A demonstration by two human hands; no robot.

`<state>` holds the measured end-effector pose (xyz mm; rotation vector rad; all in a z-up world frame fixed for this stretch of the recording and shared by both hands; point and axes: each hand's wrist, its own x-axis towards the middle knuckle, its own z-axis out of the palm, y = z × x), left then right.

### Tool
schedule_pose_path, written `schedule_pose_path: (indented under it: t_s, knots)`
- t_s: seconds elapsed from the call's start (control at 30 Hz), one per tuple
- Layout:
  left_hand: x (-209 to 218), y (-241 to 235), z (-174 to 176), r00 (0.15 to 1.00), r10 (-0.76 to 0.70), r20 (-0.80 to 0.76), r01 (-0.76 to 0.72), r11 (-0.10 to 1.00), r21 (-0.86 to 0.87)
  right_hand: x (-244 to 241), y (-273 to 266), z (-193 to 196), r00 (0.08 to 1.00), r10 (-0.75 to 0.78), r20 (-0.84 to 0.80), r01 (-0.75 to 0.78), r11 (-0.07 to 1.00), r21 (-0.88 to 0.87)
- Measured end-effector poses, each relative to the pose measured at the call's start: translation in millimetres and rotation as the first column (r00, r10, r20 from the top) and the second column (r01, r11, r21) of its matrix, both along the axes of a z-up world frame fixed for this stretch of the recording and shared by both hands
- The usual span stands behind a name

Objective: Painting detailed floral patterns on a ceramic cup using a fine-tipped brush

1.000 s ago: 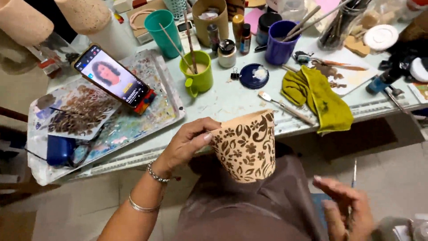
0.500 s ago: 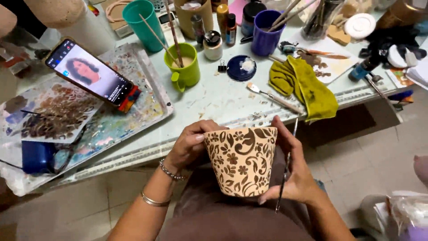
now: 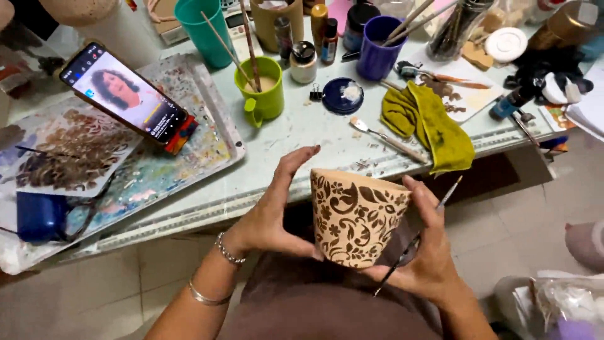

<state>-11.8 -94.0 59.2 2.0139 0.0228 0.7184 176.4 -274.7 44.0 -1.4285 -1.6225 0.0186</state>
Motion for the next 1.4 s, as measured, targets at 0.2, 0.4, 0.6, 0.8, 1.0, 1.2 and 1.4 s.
schedule_pose_path:
  t_s: [0.2, 0.4, 0.6, 0.8, 1.0, 1.2, 1.4]
  knots:
    - [-1, -19, -2, 0.985, 0.174, 0.004, -0.161, 0.899, 0.408, -4, 7, 15, 0.988, -0.024, 0.153, 0.024, 1.000, -0.001]
    - [0, -28, 1, 0.976, 0.212, -0.048, -0.166, 0.868, 0.468, -11, 7, 19, 0.982, -0.019, 0.187, 0.024, 0.999, -0.023]
    - [2, -15, -19, 0.986, 0.164, 0.008, -0.160, 0.955, 0.249, -8, -1, 30, 0.997, -0.004, 0.071, 0.006, 1.000, -0.019]
    - [-4, -4, -37, 0.969, 0.246, 0.035, -0.248, 0.959, 0.138, 4, -7, 28, 0.992, -0.013, -0.123, 0.014, 1.000, 0.008]
    - [-3, -10, -35, 0.986, 0.118, 0.115, -0.087, 0.966, -0.244, 3, -7, 12, 0.977, 0.012, -0.211, -0.027, 0.997, -0.066]
    - [-2, -18, -47, 0.990, 0.006, 0.140, 0.059, 0.889, -0.455, -2, 6, 10, 0.966, 0.071, -0.249, -0.102, 0.988, -0.114]
    - [5, -21, -78, 0.982, 0.035, 0.187, 0.052, 0.896, -0.441, -13, 18, 7, 0.952, 0.084, -0.295, -0.101, 0.994, -0.046]
